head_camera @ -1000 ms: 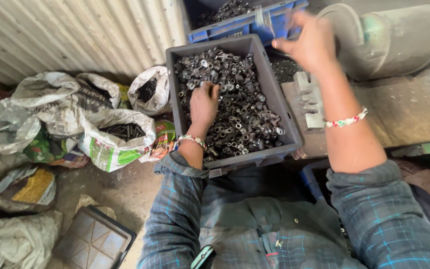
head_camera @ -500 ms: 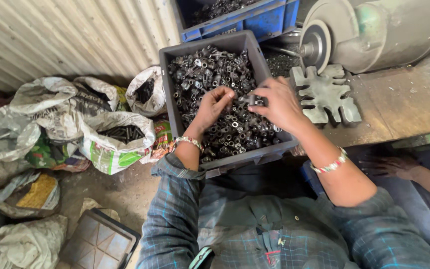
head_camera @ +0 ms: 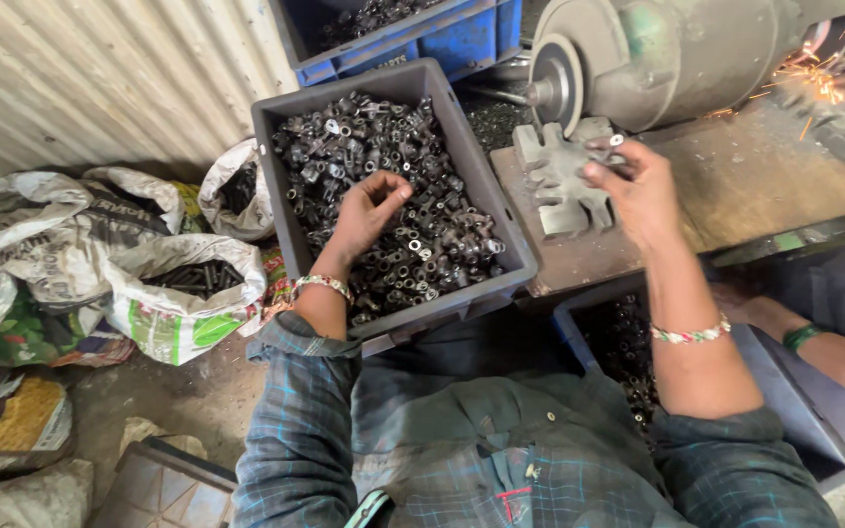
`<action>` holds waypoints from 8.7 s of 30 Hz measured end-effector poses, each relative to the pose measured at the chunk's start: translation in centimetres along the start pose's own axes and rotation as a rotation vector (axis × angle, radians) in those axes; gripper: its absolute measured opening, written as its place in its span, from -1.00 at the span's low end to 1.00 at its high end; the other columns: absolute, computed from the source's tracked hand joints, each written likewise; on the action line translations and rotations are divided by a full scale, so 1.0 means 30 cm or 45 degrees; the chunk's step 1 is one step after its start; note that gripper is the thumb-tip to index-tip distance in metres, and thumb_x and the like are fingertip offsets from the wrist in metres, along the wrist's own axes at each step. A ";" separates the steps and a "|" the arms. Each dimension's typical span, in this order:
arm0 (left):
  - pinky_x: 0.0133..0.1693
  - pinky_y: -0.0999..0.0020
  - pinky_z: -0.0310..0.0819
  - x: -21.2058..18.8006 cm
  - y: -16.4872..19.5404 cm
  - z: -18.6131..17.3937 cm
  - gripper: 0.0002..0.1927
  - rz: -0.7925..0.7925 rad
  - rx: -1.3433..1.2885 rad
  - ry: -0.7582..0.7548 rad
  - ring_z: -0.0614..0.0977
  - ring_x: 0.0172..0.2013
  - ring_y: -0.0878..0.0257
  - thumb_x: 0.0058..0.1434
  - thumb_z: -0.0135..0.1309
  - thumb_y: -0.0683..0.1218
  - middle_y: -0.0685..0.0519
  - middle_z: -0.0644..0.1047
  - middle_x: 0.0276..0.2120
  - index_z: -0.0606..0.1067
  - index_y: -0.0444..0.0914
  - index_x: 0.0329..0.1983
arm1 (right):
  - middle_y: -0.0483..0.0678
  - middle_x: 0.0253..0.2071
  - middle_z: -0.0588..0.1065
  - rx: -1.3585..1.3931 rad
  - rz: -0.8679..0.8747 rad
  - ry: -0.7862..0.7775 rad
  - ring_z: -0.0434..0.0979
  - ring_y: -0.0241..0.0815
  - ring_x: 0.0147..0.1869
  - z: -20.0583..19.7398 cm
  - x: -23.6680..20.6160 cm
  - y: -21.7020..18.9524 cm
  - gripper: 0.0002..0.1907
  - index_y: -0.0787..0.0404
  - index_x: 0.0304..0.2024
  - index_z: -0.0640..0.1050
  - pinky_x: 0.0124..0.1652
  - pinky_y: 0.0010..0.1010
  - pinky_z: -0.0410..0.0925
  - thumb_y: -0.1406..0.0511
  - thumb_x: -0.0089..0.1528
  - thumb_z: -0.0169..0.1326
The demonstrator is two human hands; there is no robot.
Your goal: The person repeatedly picks small metal parts from a bin and presses them against a rotating grinding wheel to smooth or deburr them. After each grind, the person places the part into a second bin. The process is continuous and repetitive throughout the clip.
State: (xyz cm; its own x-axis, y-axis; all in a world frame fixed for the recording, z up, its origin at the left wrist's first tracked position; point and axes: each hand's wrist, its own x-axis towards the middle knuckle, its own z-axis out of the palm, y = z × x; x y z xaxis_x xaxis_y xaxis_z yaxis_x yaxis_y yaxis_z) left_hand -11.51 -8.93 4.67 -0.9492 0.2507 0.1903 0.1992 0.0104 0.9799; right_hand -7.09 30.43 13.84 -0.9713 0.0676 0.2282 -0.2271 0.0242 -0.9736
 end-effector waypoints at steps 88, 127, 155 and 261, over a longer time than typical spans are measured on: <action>-0.34 0.59 0.31 -0.007 0.034 0.004 -0.75 -0.120 0.172 0.030 0.41 -0.39 0.53 0.27 0.27 0.00 0.30 0.49 -0.42 0.56 -0.25 -0.15 | -0.24 -0.26 0.60 -1.740 -1.688 0.203 0.48 -0.22 -0.26 0.001 -0.047 -0.103 -0.87 0.03 -0.27 0.70 -0.31 -0.40 0.29 0.29 0.18 0.44; -0.03 0.08 0.50 -0.050 0.096 -0.011 -0.67 -0.208 1.566 0.127 0.60 -0.06 0.03 0.06 0.31 0.22 0.01 0.64 -0.25 0.66 -0.10 -0.36 | -0.26 -0.24 0.58 -1.711 -1.830 0.298 0.51 -0.23 -0.23 0.006 -0.137 -0.089 -0.84 0.04 -0.26 0.71 -0.28 -0.39 0.33 0.33 0.18 0.47; -0.27 0.14 0.55 -0.030 0.097 -0.067 -0.81 0.172 1.253 0.385 0.65 -0.33 0.00 0.06 0.27 -0.11 -0.11 0.60 -0.33 0.64 -0.29 -0.28 | 0.00 0.07 0.63 -1.002 -0.975 -0.163 0.63 -0.11 0.10 0.573 -0.091 -0.338 -0.66 0.12 -0.09 0.67 0.01 -0.35 0.47 0.35 0.09 0.46; -0.22 0.52 0.49 -0.037 0.144 0.060 -0.61 -0.107 -0.020 -0.345 0.55 -0.26 0.47 0.26 0.19 -0.24 0.16 0.59 -0.24 0.49 -0.27 0.17 | -0.25 -0.19 0.59 -1.675 -1.644 0.345 0.50 -0.25 -0.28 -0.038 -0.044 -0.075 -0.87 0.06 -0.21 0.73 -0.32 -0.41 0.34 0.31 0.21 0.44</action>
State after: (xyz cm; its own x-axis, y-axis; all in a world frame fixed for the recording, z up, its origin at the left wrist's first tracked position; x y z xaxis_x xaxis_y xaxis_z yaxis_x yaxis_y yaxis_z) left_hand -9.15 -7.41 8.57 -0.8620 0.4994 0.0873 0.1167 0.0278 0.9928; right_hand -5.22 31.42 15.73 -0.1981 -0.4851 0.8517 -0.3995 0.8335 0.3818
